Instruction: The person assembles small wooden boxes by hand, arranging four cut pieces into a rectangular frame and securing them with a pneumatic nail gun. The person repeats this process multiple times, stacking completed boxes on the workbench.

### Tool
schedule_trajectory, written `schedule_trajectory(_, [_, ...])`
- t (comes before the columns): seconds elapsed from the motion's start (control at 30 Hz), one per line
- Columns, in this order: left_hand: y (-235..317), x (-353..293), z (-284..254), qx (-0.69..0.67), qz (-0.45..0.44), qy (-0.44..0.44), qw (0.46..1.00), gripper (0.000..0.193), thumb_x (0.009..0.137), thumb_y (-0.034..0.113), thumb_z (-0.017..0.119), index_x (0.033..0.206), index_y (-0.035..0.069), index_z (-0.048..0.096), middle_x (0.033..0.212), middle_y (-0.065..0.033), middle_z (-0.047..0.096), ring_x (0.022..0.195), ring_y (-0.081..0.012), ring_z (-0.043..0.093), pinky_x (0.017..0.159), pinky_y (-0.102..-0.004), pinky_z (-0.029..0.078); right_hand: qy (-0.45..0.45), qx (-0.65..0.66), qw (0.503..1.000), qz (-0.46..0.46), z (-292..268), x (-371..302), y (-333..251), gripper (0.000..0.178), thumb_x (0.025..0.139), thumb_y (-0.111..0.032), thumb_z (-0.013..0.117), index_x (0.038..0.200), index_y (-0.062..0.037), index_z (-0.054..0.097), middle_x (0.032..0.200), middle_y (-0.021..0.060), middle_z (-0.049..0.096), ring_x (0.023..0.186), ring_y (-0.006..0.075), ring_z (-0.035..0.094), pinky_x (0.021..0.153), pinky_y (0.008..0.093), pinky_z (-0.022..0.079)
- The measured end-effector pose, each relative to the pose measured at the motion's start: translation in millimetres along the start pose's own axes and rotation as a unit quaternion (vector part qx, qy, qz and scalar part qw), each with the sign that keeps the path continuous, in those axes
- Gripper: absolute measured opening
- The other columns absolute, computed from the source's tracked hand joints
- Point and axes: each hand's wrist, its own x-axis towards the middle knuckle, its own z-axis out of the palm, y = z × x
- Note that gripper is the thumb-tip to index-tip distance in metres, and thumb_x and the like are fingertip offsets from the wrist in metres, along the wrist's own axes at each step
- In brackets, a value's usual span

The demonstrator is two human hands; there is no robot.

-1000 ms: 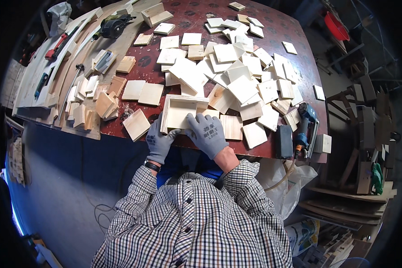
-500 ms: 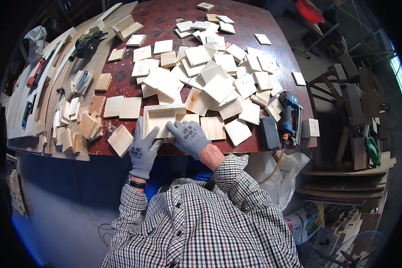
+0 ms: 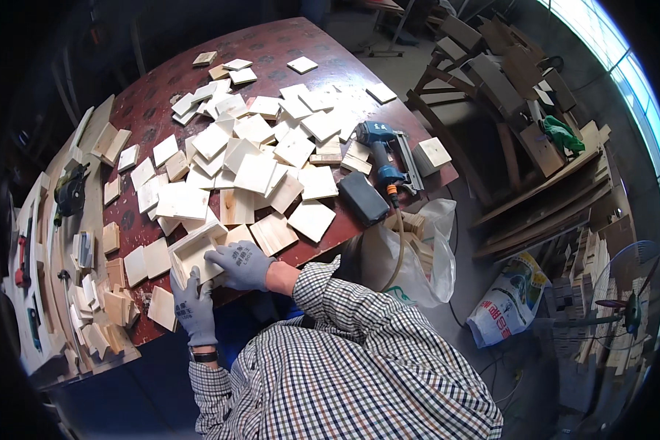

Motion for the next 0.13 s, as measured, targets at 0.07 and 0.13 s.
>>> schedule_trajectory(0.07, [1.3,-0.4,1.4,-0.008,-0.004,0.002,1.000,0.046,0.088,0.020,0.082,0.132,0.010,0.071,0.155,-0.0268,0.048,0.140,-0.0444,0.053,0.110,-0.0475,0.050,0.077,0.127,0.989,0.016,7.5,-12.5,13.0,0.068,0.094,-0.039,0.074,0.150,-0.0125,0.048,0.100,0.0116,0.067,0.094,0.0325,0.070,0.082,0.0451,0.053])
schedule_trajectory(0.13, [2.6,0.7,-0.1,-0.011,-0.007,-0.005,1.000,0.047,0.089,0.020,0.081,0.134,0.009,0.071,0.156,-0.0269,0.047,0.141,-0.0443,0.052,0.112,-0.0471,0.049,-0.024,0.080,0.994,0.065,2.8,-14.8,13.0,0.079,0.096,-0.047,0.073,0.160,-0.0145,0.040,0.116,0.0177,0.068,0.105,0.0339,0.069,0.096,0.0446,0.052])
